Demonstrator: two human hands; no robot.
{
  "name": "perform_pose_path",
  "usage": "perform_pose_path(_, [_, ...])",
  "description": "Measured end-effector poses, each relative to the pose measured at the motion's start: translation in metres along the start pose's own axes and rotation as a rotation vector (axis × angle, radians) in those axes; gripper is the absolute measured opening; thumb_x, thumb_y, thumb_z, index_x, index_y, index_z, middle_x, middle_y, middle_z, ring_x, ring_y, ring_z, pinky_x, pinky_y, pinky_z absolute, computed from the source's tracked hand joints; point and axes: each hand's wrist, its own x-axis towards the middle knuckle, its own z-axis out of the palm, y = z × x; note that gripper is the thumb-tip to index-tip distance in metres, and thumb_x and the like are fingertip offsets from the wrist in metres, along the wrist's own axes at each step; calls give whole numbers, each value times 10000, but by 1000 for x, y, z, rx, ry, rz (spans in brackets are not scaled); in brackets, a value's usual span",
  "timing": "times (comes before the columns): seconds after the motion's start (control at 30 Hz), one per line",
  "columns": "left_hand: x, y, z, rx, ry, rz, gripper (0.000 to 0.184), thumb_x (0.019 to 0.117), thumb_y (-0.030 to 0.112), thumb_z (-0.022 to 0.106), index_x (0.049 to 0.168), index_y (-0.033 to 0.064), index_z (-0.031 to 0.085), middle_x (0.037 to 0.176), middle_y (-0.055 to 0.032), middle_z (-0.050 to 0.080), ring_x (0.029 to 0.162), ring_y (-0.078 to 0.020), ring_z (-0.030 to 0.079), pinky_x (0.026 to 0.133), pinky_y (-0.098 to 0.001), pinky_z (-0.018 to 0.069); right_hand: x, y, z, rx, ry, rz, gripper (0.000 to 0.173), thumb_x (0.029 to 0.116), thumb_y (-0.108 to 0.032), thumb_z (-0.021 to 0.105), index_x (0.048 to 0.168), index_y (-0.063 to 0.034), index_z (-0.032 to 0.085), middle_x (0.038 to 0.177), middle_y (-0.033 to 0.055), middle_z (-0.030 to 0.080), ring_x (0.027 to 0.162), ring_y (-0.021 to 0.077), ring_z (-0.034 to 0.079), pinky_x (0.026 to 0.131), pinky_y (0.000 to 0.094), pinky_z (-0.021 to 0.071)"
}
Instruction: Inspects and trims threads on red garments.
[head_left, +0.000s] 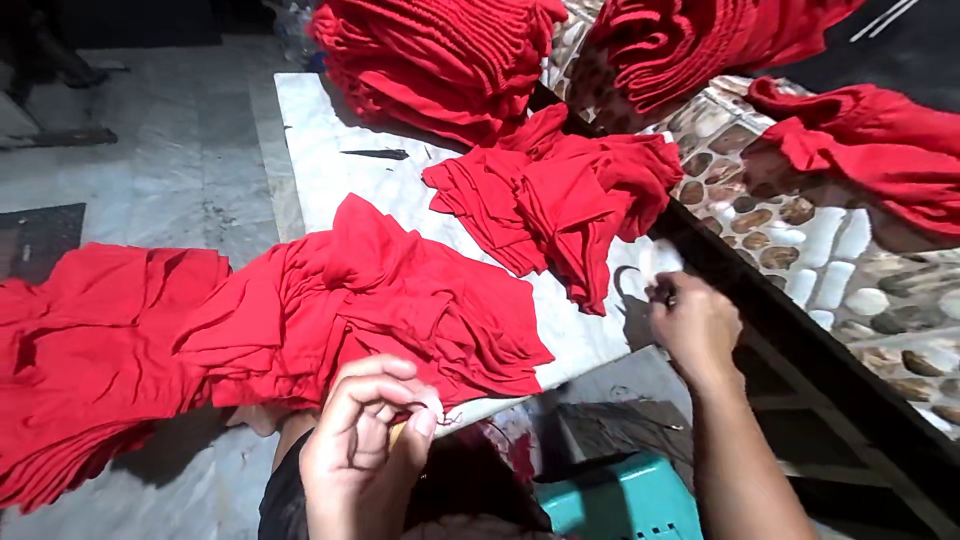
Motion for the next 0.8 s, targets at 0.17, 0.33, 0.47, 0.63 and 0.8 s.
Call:
perform_pose_path(0.17, [-5,-2,-8,115,37,9,163,870,63,748,1017,119,703,1150,69,669,903,6,680,784,-156,600,10,26,26,-65,-142,64,294,960,-33,621,1216,109,644,1252,427,556,1069,644,577,818,796,416])
perform_pose_path(0.33, [-7,-1,-6,420,4,110,170,870,93,762,1006,53,667,1156,-3,623,908,32,657,765,-121,590,-10,-19,-28,282,-95,-248,550,958,-304,664,1258,141,543,1067,356,614,837,446,632,710,624,497])
perform_pose_path(0.47, [-9,-5,4,633,-48,166,155,896,135,744,951,24,650,1139,-74,612,908,39,635,767,-93,558,-42,-100,-49,625,-504,-837,315,1045,-298,522,1131,-16,633,880,17,656,778,-8,606,717,154,516])
perform_pose_path(0.63, [-15,-3,4,765,-71,217,147,906,158,731,916,38,646,1132,-88,605,907,35,613,775,-77,520,-47,-159,-50,544,-644,-1173,260,1035,-269,521,1024,-55,667,740,49,645,632,174,636,547,340,499])
perform_pose_path(0.8, [-15,1,2,766,-93,215,132,900,147,731,918,49,644,1156,-71,597,927,45,605,802,-73,514,-48,-179,-53,418,-696,-1176,256,1034,-251,524,957,-51,664,700,65,620,612,231,639,523,404,477])
